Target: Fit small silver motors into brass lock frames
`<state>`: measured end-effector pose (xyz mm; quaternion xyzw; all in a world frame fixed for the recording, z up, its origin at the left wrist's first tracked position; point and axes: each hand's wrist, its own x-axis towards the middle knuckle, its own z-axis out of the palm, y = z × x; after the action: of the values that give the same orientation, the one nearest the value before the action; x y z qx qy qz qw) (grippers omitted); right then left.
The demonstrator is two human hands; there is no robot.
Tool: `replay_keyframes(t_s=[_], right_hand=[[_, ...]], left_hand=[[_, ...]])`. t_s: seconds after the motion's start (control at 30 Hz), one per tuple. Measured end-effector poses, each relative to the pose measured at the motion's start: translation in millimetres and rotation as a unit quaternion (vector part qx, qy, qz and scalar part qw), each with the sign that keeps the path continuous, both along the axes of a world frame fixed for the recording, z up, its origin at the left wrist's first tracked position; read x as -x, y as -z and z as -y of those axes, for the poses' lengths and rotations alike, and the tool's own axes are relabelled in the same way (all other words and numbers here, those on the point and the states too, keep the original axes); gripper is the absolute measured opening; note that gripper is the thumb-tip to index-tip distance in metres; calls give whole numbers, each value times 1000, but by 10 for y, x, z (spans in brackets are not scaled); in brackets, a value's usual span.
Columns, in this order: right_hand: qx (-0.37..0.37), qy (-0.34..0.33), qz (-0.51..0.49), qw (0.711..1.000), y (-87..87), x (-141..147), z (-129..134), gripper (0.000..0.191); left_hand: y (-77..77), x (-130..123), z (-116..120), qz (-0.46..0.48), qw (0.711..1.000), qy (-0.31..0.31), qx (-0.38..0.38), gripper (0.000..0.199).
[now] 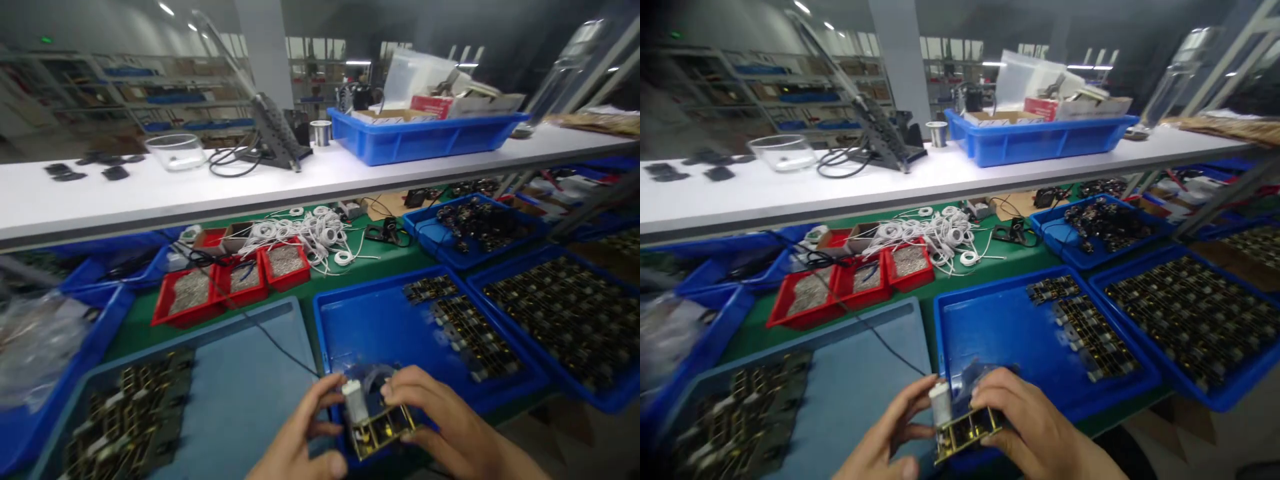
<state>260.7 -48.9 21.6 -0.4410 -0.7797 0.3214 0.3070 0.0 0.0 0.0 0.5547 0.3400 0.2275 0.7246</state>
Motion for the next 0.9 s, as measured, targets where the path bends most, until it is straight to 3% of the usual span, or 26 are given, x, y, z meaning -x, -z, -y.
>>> replay_keyframes(t_s=[0.1, 0.23, 0.33, 0.57, 0.83, 0.9], right_hand=[[-36, -75, -5, 996, -252, 418, -80, 33], [-23, -116, -10, 993, -373, 843, -163, 32], [-5, -125, -34, 992, -312, 1078, -185, 31], [25, -42, -218, 975, 57, 1590, -150, 28], [55, -44, -319, 945, 65, 1828, -130, 25], [103, -42, -373, 921, 80, 1832, -140, 25]], left_hand=[[-168, 191, 77, 60, 996, 43, 50, 87], [-288, 561, 303, 111, 992, -29, 55, 81], [-308, 787, 430, 129, 988, -70, 55, 81], [-376, 1073, 511, 93, 984, -153, 0, 79], [-425, 1184, 526, 79, 983, -154, -57, 72], [-421, 1185, 529, 68, 985, -146, -68, 71]])
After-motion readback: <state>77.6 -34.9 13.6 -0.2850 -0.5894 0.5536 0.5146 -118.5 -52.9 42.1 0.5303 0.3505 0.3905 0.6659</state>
